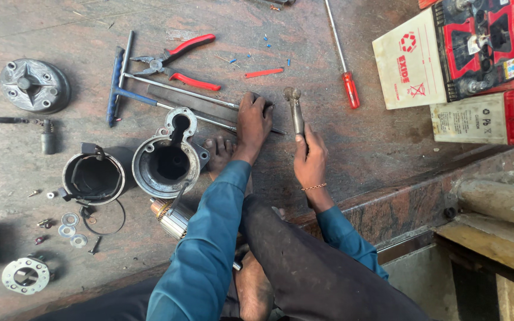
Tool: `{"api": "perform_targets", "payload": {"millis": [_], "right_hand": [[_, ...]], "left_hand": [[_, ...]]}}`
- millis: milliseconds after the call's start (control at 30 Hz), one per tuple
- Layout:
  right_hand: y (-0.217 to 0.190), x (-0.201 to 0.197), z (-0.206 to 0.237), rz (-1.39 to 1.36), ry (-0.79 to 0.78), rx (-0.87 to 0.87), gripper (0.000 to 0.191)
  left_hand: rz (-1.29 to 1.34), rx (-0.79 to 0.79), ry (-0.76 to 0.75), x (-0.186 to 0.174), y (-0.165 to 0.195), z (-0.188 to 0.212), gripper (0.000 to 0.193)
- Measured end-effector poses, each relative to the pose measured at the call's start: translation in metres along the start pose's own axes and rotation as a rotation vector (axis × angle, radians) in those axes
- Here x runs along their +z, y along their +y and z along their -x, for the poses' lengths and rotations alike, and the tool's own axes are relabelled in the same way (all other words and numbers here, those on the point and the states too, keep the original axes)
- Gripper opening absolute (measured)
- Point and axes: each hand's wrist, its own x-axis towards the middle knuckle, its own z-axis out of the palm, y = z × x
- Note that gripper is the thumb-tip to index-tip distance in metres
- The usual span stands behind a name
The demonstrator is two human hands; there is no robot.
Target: The person sits on the ground at a repair bench and works on a starter motor, using a screwdriver to remove and refit its components, handling the armature, end cap and housing, and reassembling the parts by hand. Small screws and washers are picked from the bench and fitted back onto the unit.
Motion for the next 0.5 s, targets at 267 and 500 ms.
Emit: {"api": "perform_targets", "payload": {"millis": [267, 500], "right_hand": [[0.003, 0.004, -0.006, -0.009, -0.046, 0.109, 0.043], [-0.001, -0.001, -0.004, 0.045, -0.01, -0.156, 0.043]], "left_hand": [[-0.003, -0.016, 0.001, 0.001, 0.002, 0.001, 0.019], [0.005, -0.043, -0.002, -0.001, 0.006, 0.0, 0.014]]}}
